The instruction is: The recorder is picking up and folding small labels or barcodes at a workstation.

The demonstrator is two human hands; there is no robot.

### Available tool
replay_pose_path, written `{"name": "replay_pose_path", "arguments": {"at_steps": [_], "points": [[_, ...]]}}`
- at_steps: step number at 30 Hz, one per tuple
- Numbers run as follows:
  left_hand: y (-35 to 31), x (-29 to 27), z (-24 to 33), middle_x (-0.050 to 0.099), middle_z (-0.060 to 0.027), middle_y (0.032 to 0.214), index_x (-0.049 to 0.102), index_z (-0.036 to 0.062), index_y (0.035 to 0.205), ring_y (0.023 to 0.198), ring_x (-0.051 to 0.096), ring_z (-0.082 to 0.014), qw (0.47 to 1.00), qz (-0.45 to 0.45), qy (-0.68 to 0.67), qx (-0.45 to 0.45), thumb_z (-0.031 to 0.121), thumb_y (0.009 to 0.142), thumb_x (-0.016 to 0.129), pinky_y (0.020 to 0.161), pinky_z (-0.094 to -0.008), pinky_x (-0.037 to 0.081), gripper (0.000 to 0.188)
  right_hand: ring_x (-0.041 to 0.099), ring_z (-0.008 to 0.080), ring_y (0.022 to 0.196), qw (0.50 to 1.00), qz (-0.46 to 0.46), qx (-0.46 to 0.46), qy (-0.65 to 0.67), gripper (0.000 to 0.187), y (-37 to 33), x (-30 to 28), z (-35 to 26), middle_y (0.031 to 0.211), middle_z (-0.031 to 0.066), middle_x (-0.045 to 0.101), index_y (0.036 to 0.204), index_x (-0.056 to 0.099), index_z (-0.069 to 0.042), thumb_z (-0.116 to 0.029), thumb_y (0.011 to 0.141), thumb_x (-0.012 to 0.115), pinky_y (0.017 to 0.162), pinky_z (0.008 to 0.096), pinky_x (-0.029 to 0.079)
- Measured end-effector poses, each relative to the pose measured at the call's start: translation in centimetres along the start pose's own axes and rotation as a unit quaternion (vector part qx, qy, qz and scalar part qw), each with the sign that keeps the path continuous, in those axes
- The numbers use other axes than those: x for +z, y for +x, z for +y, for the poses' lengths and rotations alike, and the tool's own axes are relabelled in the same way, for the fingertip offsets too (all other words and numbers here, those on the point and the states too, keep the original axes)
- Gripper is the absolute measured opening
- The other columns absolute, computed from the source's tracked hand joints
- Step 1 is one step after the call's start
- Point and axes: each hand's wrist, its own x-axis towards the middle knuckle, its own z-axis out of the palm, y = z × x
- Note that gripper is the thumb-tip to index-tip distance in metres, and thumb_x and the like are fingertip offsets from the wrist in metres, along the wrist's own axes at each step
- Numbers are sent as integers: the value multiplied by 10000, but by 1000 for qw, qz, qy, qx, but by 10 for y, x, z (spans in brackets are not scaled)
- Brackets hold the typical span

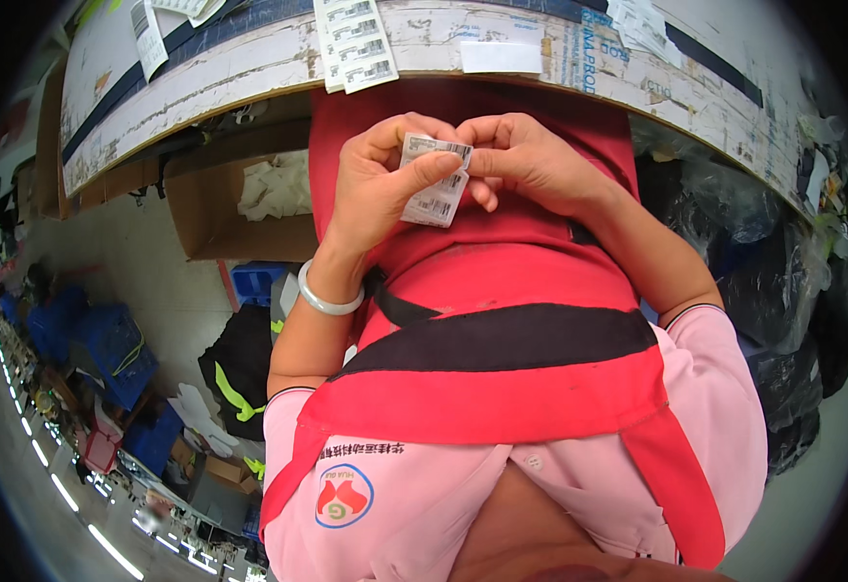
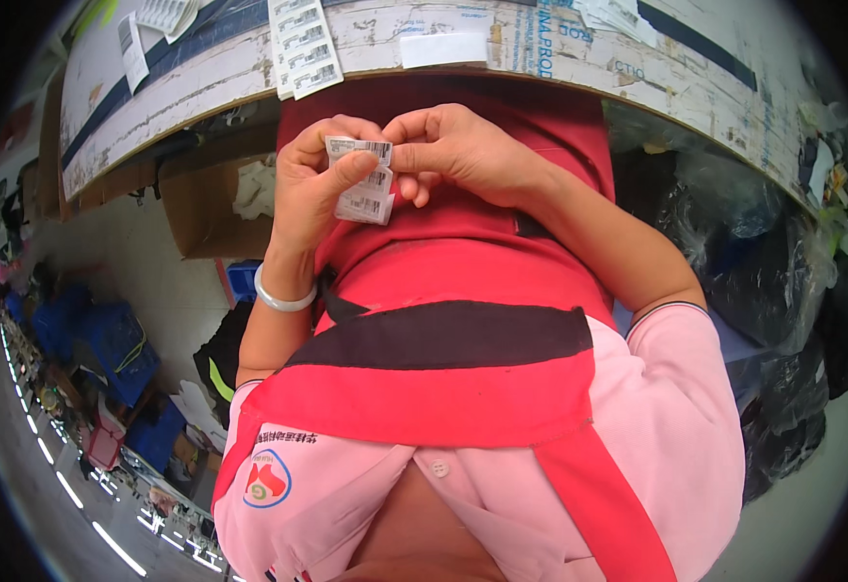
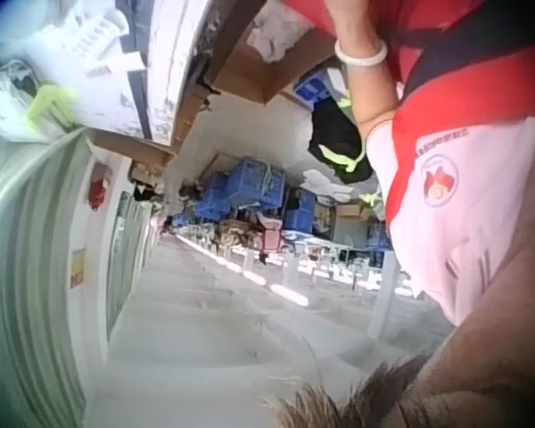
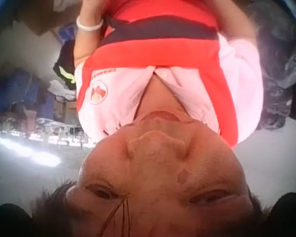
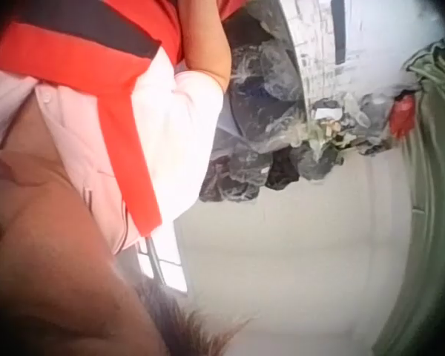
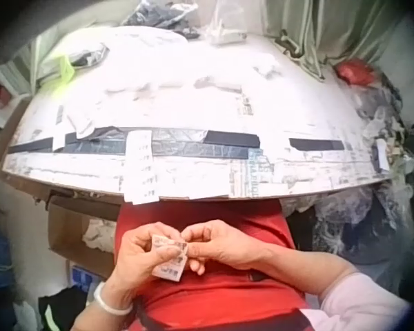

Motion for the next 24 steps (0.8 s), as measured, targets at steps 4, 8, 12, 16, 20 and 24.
{"name": "replay_pose_path", "arguments": {"at_steps": [4, 8, 12, 16, 20, 24], "points": [[3, -1, -3, 686, -23, 841, 676, 9, 935, 730, 622, -66, 999, 46, 21, 4, 73, 840, 748, 640, -199, 488, 136, 594, 67, 679, 983, 134, -76, -100, 190, -7, 12, -14, 790, 10, 634, 999, 657, 6, -175, 953, 623, 631, 215, 506], [10, 6, 0, 685, -16, 815, 685, 12, 908, 711, 608, -52, 995, 75, 67, -23, 94, 832, 765, 619, -193, 469, 138, 572, 66, 691, 961, 173, -121, -178, 164, -8, 9, -15, 831, 6, 621, 969, 650, -5, -166, 946, 635, 650, 209, 490], [16, 5, 1, 675, -20, 839, 707, -11, 901, 721, 604, -62, 995, 42, 91, -27, 80, 840, 750, 639, -199, 474, 117, 570, 56, 680, 962, 189, -126, -151, 173, -5, 3, -13, 806, 0, 644, 961, 680, -3, -171, 926, 657, 620, 196, 472], [17, -2, -5, 648, -40, 922, 726, -45, 901, 810, 605, -89, 997, -10, 72, -6, 37, 859, 708, 706, -217, 481, 94, 571, 61, 696, 867, 294, -259, -309, 154, -5, -16, -22, 806, -3, 643, 962, 666, -2, -151, 925, 651, 638, 201, 479], [12, -9, -6, 651, -40, 918, 723, -41, 907, 811, 609, -96, 999, -2, 54, -11, 34, 859, 706, 709, -222, 481, 91, 601, 126, 785, 735, 300, -370, -483, 299, -3, -37, -45, 893, 38, 645, 1150, 595, -37, -132, 883, 692, 720, 246, 498], [12, -13, -8, 651, -37, 917, 718, -37, 913, 817, 610, -98, 999, 17, 34, -19, 23, 866, 692, 717, -224, 477, 80, 572, 299, 1049, 648, 223, -318, -655, 758, 4, -29, -52, 1123, 123, 607, 1411, 393, -117, -88, 757, 775, 925, 383, 472]]}}
